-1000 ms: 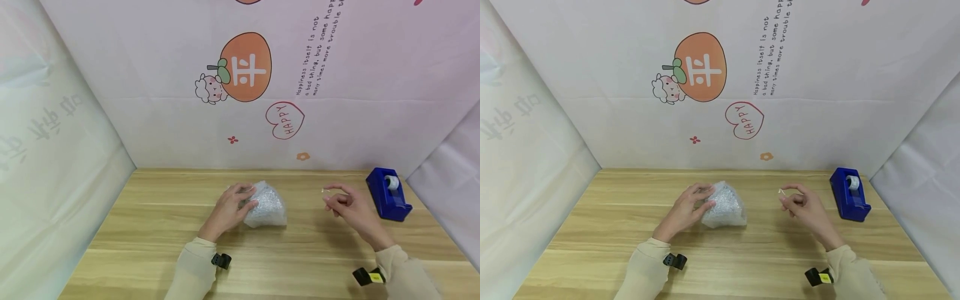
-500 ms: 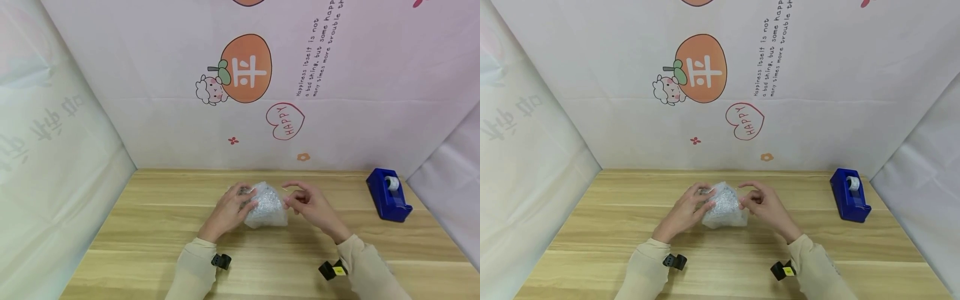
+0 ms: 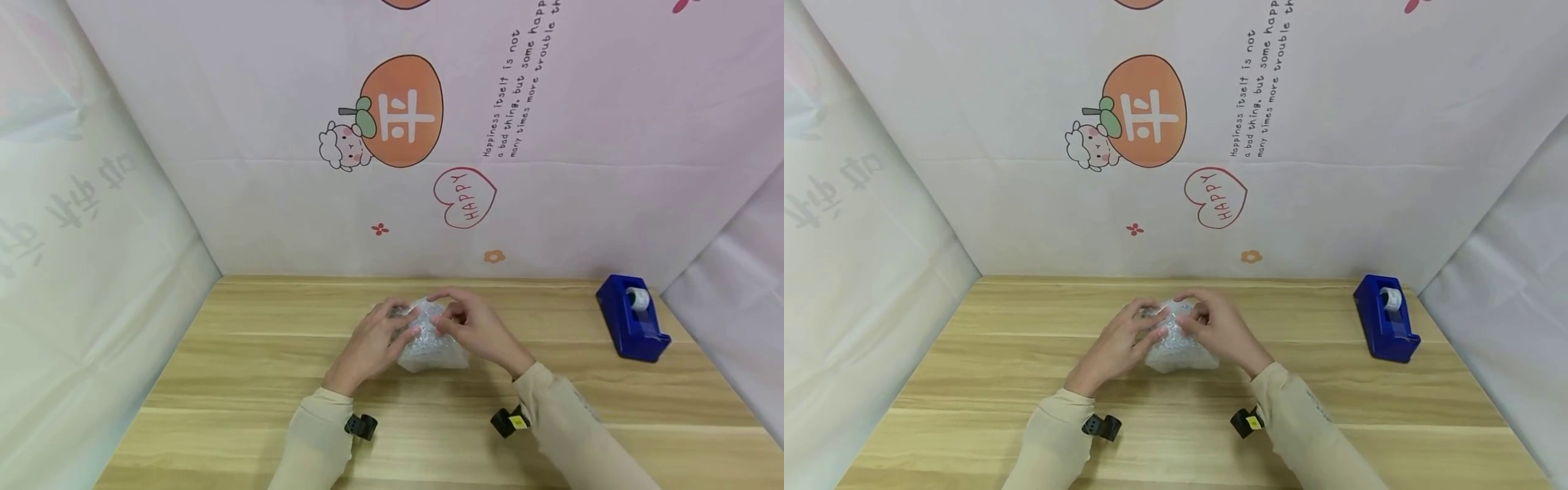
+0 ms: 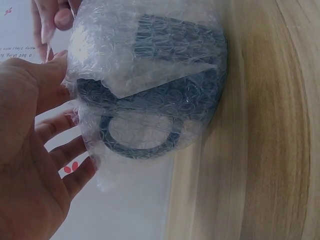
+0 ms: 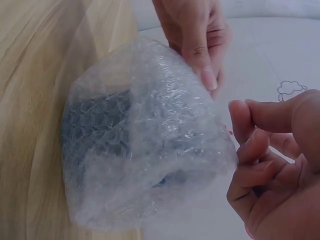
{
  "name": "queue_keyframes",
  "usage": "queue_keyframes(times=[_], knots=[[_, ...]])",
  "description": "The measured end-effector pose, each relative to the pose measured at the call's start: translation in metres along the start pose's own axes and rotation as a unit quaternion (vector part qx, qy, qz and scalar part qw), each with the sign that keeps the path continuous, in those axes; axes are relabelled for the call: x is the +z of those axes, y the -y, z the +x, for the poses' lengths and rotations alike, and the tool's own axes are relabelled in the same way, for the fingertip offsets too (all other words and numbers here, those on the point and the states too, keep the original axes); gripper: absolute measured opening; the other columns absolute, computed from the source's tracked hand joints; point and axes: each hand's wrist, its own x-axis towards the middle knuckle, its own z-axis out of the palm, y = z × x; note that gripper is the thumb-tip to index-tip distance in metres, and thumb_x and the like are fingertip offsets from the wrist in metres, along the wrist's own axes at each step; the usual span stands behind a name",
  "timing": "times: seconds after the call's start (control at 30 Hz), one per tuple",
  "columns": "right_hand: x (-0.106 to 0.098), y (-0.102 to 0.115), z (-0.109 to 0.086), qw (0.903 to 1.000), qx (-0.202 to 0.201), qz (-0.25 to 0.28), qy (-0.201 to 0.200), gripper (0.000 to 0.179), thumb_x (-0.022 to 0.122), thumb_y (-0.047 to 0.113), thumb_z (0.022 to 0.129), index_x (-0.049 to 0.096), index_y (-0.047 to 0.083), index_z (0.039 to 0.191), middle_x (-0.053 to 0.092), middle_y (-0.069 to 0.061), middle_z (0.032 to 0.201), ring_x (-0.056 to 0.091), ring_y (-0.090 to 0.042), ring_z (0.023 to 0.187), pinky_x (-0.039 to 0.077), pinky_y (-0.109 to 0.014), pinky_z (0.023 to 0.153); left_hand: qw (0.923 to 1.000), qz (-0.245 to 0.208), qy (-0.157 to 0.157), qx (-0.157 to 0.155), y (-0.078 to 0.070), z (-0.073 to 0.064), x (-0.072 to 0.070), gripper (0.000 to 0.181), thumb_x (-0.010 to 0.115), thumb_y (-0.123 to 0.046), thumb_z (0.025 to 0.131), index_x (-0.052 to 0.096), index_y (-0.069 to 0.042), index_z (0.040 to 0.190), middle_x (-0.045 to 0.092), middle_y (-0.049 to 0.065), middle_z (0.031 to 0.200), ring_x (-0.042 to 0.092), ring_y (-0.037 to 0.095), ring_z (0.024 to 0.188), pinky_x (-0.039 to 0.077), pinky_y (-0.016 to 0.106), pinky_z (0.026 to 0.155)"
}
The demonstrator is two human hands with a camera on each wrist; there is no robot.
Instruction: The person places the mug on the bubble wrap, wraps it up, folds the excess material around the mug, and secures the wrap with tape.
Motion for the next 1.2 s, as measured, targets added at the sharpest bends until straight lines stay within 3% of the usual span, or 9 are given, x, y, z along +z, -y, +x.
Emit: queue_keyframes(times=[0.23,0.53,0.83,1.03,1.2], knots=[[0.004,-0.002,0.006,0.9993,0.016,-0.027,0.022,0.033,0.07,0.005,0.096,0.063,0.007,0.128,0.064,0.001,0.073,0.058,-0.016,0.061,0.049,-0.028,0.054,0.9999,-0.006,-0.009,0.004,-0.001,0.002,0.0,0.044,0.055,-0.035,0.105,0.059,-0.008,0.14,0.054,0.008,0.137,0.052,0.025,0.129,0.033,0.056,0.115],[-0.001,-0.001,0.011,0.9966,0.031,-0.021,0.073,0.031,0.068,0.004,0.096,0.062,0.005,0.127,0.066,-0.002,0.072,0.064,-0.019,0.066,0.053,-0.032,0.058,1.0,-0.003,-0.008,0.001,0.0,0.002,0.001,0.044,0.055,-0.036,0.105,0.059,-0.009,0.14,0.056,0.007,0.136,0.053,0.023,0.13,0.03,0.057,0.117],[0.002,0.004,0.014,0.9927,0.065,-0.072,0.071,0.029,0.073,0.009,0.094,0.065,0.009,0.122,0.063,0.002,0.067,0.057,-0.014,0.058,0.048,-0.031,0.052,0.9998,-0.008,-0.015,-0.005,-0.001,0.001,0.002,0.044,0.057,-0.034,0.104,0.059,-0.01,0.141,0.056,0.008,0.136,0.053,0.025,0.127,0.032,0.054,0.117],[0.001,0.001,0.015,0.9879,0.038,-0.14,0.055,0.029,0.079,0.017,0.09,0.067,0.012,0.117,0.061,0.005,0.068,0.056,-0.011,0.057,0.047,-0.029,0.05,0.9998,-0.011,-0.012,-0.011,-0.002,0.0,0.002,0.044,0.057,-0.034,0.104,0.059,-0.01,0.141,0.056,0.008,0.136,0.052,0.025,0.129,0.03,0.055,0.117],[-0.001,-0.004,0.017,0.9808,0.011,-0.186,0.059,0.031,0.081,0.025,0.089,0.067,0.018,0.116,0.057,0.008,0.068,0.052,-0.009,0.056,0.045,-0.029,0.049,0.9998,-0.011,-0.015,-0.009,-0.002,0.0,0.002,0.043,0.057,-0.034,0.104,0.06,-0.009,0.14,0.056,0.009,0.136,0.053,0.026,0.127,0.036,0.052,0.114]])
